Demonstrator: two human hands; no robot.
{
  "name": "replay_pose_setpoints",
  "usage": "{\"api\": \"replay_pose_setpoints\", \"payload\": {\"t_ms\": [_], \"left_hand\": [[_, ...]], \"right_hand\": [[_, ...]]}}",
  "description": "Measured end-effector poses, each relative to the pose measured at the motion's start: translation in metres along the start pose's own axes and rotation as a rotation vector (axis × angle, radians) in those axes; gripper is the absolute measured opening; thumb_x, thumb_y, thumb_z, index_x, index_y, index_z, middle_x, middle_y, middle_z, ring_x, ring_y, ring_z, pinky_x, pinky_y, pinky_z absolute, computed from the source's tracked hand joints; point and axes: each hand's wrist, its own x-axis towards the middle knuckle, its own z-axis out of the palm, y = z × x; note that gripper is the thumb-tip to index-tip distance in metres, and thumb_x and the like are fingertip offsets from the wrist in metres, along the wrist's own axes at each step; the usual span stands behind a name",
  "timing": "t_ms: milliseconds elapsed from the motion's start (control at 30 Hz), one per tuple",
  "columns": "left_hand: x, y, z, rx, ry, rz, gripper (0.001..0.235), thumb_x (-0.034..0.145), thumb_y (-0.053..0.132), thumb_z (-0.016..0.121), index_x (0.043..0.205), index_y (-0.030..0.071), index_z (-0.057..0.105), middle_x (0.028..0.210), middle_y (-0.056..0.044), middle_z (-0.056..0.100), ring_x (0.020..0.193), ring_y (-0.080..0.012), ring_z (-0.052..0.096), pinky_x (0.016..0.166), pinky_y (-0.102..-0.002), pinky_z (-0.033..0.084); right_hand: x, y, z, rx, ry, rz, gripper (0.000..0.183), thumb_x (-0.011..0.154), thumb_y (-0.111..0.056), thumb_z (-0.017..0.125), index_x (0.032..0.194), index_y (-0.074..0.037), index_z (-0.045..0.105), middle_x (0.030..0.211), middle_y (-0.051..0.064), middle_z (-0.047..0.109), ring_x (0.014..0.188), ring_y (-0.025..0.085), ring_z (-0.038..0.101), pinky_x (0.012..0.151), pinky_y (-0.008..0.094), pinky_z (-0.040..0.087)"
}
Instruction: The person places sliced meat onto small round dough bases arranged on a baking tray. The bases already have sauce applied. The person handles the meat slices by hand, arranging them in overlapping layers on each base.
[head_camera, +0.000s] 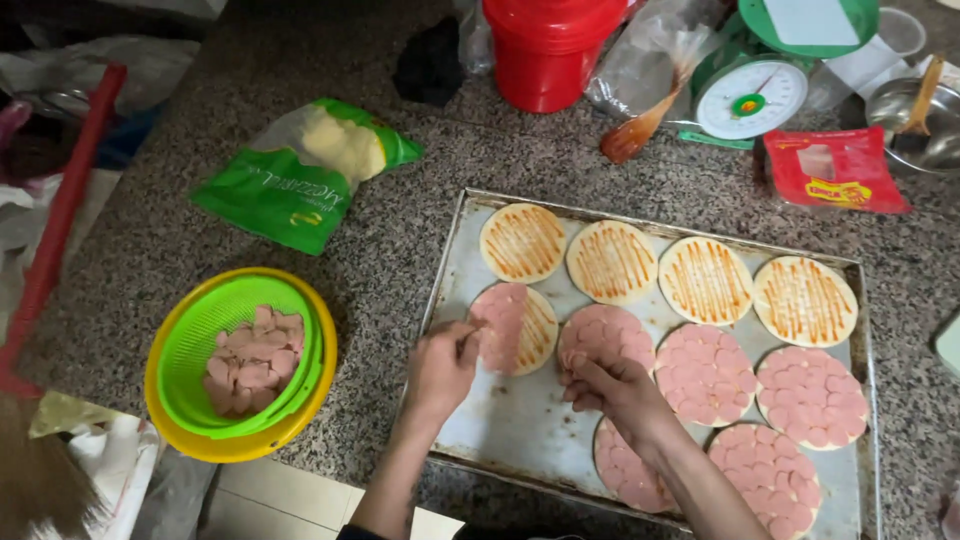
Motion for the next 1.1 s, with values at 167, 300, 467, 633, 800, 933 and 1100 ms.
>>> {"api": "replay_pose_setpoints", "payload": {"t_ms": [167,300,467,633,800,933,1100], "left_hand": [[0.008,0.025,-0.004,0.131,-0.160,-0.093,0.028,0.107,0.029,0.062,0.118,0.020,0.086,0.111,-0.011,0.086,0.095,-0.0401,0.080,0.074,-0.056,0.061],[0.011,0.023,0.000,0.191,-0.104,-0.045,0.018,0.111,0.024,0.065,0.113,0.013,0.078,0.096,-0.018,0.081,0.083,-0.0439,0.077,0.065,-0.059,0.059],[0.012,0.011,0.017,0.274,-0.080,-0.038,0.014,0.108,0.019,0.079,0.120,0.012,0.081,0.096,-0.008,0.083,0.077,-0.0221,0.079,0.057,-0.033,0.064],[0.009,0.013,0.018,0.295,0.053,0.055,0.014,0.107,0.021,0.081,0.113,0.008,0.082,0.097,-0.009,0.084,0.081,-0.0236,0.079,0.059,-0.037,0.063],[-0.004,0.073,-0.008,-0.161,-0.226,0.098,0.031,0.107,0.016,0.073,0.137,0.010,0.076,0.127,-0.005,0.082,0.093,-0.0158,0.080,0.097,-0.030,0.070],[-0.002,0.107,-0.022,-0.168,-0.396,0.066,0.041,0.114,0.035,0.057,0.144,0.016,0.076,0.140,-0.004,0.078,0.129,-0.0287,0.073,0.105,-0.051,0.052],[0.001,0.108,-0.011,-0.284,-0.301,0.123,0.009,0.105,0.013,0.077,0.102,0.009,0.083,0.091,-0.004,0.079,0.080,-0.0186,0.066,0.071,-0.035,0.051]], "right_hand": [[0.013,0.008,0.001,-0.005,-0.038,-0.006,0.020,0.108,-0.010,0.077,0.109,0.010,0.083,0.095,0.024,0.082,0.076,0.031,0.075,0.066,0.038,0.058],[0.018,0.016,0.005,-0.016,-0.006,0.010,0.022,0.105,-0.009,0.079,0.113,0.010,0.086,0.092,0.023,0.080,0.076,0.030,0.074,0.067,0.038,0.057],[0.019,0.021,0.006,-0.012,-0.010,0.022,0.019,0.105,-0.007,0.079,0.113,0.009,0.085,0.094,0.024,0.081,0.076,0.031,0.074,0.066,0.038,0.058],[0.022,0.023,0.006,-0.013,-0.003,0.025,0.022,0.105,-0.007,0.078,0.114,0.012,0.084,0.096,0.026,0.080,0.077,0.032,0.075,0.067,0.038,0.060],[0.014,0.008,0.016,-0.018,-0.102,0.017,0.014,0.108,-0.006,0.072,0.105,0.006,0.078,0.089,0.019,0.075,0.073,0.027,0.069,0.065,0.036,0.051],[0.008,-0.003,0.018,-0.018,-0.170,-0.011,0.022,0.108,-0.010,0.072,0.090,0.003,0.077,0.081,0.015,0.073,0.068,0.023,0.063,0.063,0.036,0.045],[0.004,-0.012,0.012,-0.020,-0.205,-0.010,0.024,0.110,-0.013,0.072,0.091,0.001,0.077,0.082,0.014,0.072,0.065,0.020,0.056,0.060,0.034,0.039]]}}
